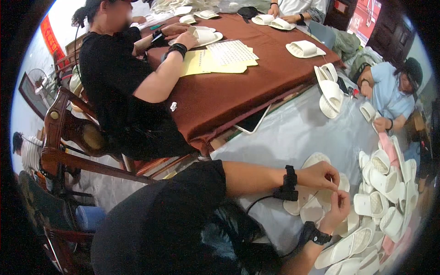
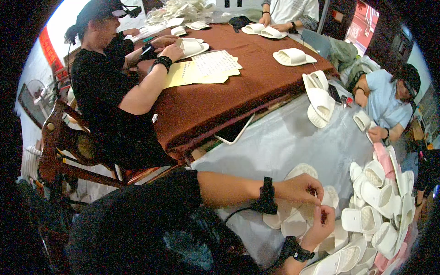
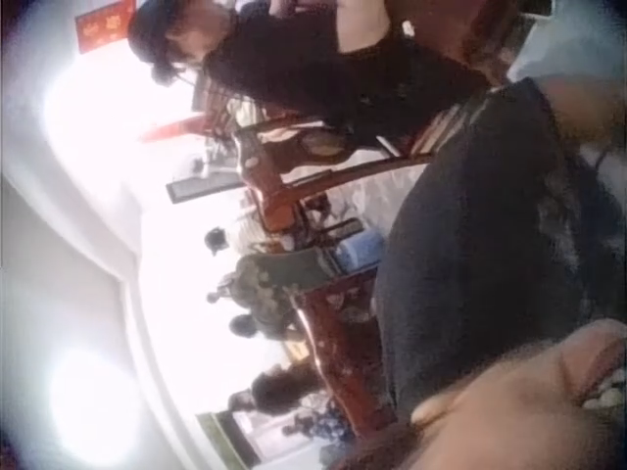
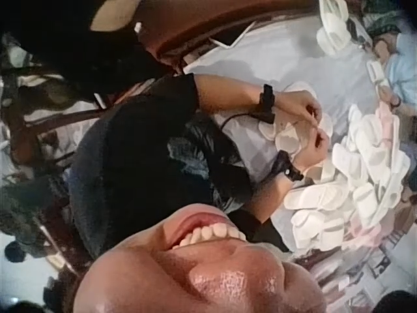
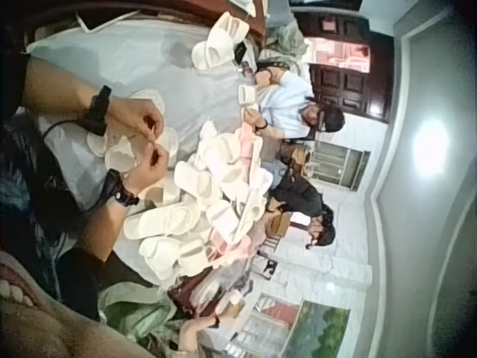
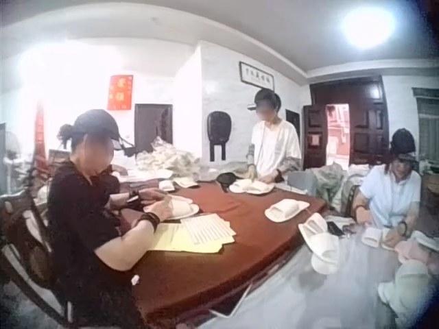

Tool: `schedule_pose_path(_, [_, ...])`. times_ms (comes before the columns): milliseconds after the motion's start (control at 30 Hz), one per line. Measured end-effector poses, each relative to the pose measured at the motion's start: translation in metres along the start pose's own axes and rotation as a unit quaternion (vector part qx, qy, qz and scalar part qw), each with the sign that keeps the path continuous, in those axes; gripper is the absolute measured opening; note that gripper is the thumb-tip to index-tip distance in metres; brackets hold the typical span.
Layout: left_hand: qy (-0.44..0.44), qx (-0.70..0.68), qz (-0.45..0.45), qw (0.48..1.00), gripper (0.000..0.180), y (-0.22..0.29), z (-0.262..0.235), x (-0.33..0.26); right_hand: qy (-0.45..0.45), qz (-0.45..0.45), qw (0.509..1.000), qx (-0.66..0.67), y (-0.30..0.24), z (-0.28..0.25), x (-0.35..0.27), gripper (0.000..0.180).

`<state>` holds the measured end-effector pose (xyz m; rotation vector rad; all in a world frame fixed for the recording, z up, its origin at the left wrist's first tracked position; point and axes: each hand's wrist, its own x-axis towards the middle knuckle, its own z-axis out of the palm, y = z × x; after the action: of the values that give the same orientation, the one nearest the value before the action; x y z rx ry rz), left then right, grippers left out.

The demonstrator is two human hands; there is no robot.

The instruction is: Assembling or pairing soft slippers at a manufacturing table.

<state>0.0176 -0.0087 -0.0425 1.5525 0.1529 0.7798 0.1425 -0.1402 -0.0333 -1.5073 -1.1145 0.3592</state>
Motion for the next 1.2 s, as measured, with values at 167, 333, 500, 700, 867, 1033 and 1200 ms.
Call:
schedule_pose_path(167, [-0.024,-0.012,0.013,1.000,0.012,-0.005,-0.008,0.001,-0.007,-0.001,0.999,0.042,-0.004,0.005,0.001,0.005])
schedule_pose_path(333, [-0.031,-0.012,0.003,0.999,0.013,-0.008,-0.006,0.001,-0.015,0.011,0.997,0.073,0.004,0.009,-0.001,0.003])
schedule_pose_path(500, [-0.039,-0.029,0.022,0.999,0.014,-0.009,-0.003,0.001,0.001,0.013,0.997,0.081,0.005,0.009,-0.002,0.005])
schedule_pose_path(700, [-0.020,-0.013,-0.018,1.000,0.013,-0.003,-0.003,0.001,0.023,0.021,0.998,0.053,-0.005,0.014,-0.001,0.006])
schedule_pose_path(867, [0.006,-0.011,-0.017,1.000,0.014,-0.002,-0.008,0.003,0.029,0.013,0.998,0.057,-0.013,0.015,0.001,0.005])
schedule_pose_path(1033, [0.004,-0.021,-0.029,0.999,0.014,-0.001,-0.007,0.003,0.024,-0.004,0.999,0.036,-0.004,0.013,0.001,0.004])
schedule_pose_path(1200, [-0.011,-0.025,-0.031,0.999,0.011,-0.001,-0.007,0.001,0.017,0.000,0.999,0.039,-0.003,0.011,-0.001,0.004])
